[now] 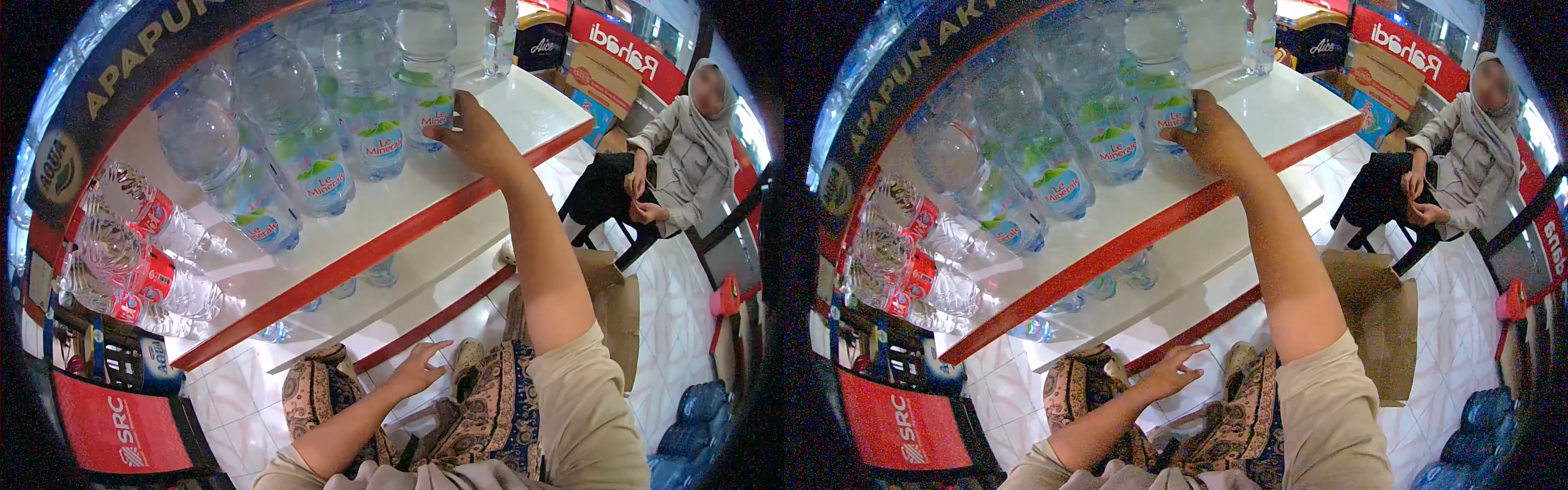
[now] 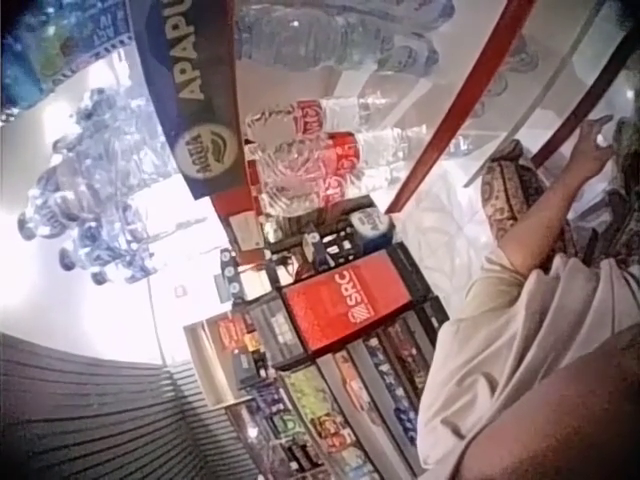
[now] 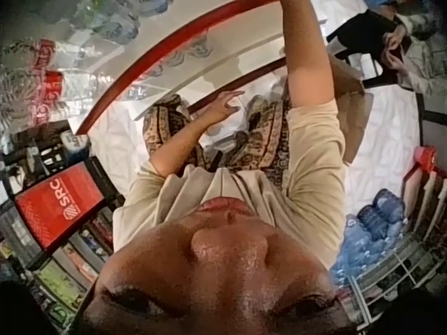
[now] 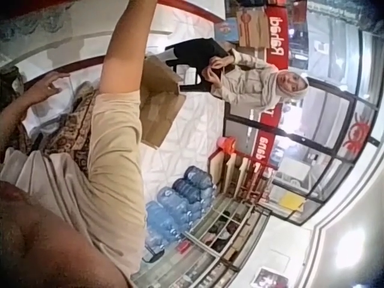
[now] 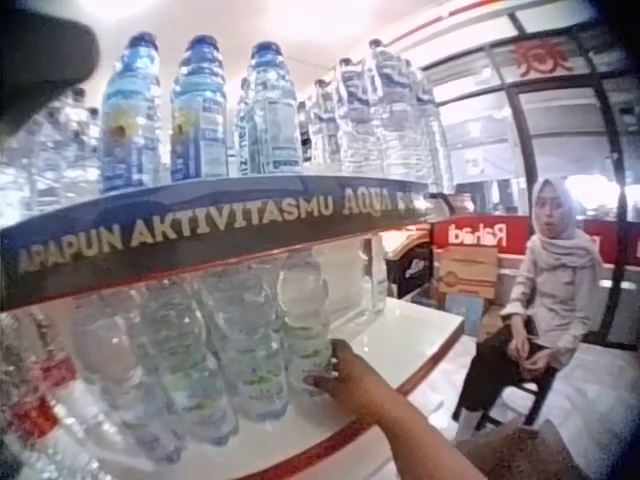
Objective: The recorder is taking water bottles from a cardboard box and placing them onto a grocery store shelf.
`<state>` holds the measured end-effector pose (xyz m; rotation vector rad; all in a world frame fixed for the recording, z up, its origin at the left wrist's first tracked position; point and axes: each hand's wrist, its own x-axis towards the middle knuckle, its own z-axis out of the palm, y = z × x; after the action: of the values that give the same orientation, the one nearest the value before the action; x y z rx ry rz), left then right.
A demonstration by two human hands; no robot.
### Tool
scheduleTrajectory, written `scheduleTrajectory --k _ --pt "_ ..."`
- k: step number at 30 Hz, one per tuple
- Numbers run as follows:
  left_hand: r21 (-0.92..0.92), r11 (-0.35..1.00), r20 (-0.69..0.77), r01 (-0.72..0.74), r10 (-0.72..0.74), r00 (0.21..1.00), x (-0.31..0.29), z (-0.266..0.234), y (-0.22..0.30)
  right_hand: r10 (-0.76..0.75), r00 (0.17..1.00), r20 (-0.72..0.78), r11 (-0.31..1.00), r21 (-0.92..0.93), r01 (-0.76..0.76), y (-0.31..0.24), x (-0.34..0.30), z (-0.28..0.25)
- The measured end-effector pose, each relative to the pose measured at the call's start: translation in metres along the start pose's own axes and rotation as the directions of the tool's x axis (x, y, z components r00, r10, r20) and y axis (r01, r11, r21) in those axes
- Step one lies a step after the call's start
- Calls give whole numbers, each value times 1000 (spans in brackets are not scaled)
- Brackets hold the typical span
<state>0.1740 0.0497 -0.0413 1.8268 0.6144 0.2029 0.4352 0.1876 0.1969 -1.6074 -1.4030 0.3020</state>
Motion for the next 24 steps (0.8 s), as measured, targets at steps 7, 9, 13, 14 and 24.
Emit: scheduleTrajectory --k 7,9,13,14,24 --pt "-8 1000 4 27 -27 1000 1 3 -8 -27 987 161 999 -15 30 -15 -3 -9" --pt "-12 999 11 35 -35 999 3 3 -7 -5 986 167 999 -33 11 -14 -3 -12" --pt "2 1000 15 19 -19 1000 4 4 -4 -16 986 165 999 35 11 -5 -2 -12" --pt "-12 1000 8 17 -17 1000 3 3 -3 -13 987 163 999 34 7 -2 -2 -11" --pt "6 997 49 79 -79 996 1 -4 -10 -28 964 -263 944 -323 -61 99 80 -85"
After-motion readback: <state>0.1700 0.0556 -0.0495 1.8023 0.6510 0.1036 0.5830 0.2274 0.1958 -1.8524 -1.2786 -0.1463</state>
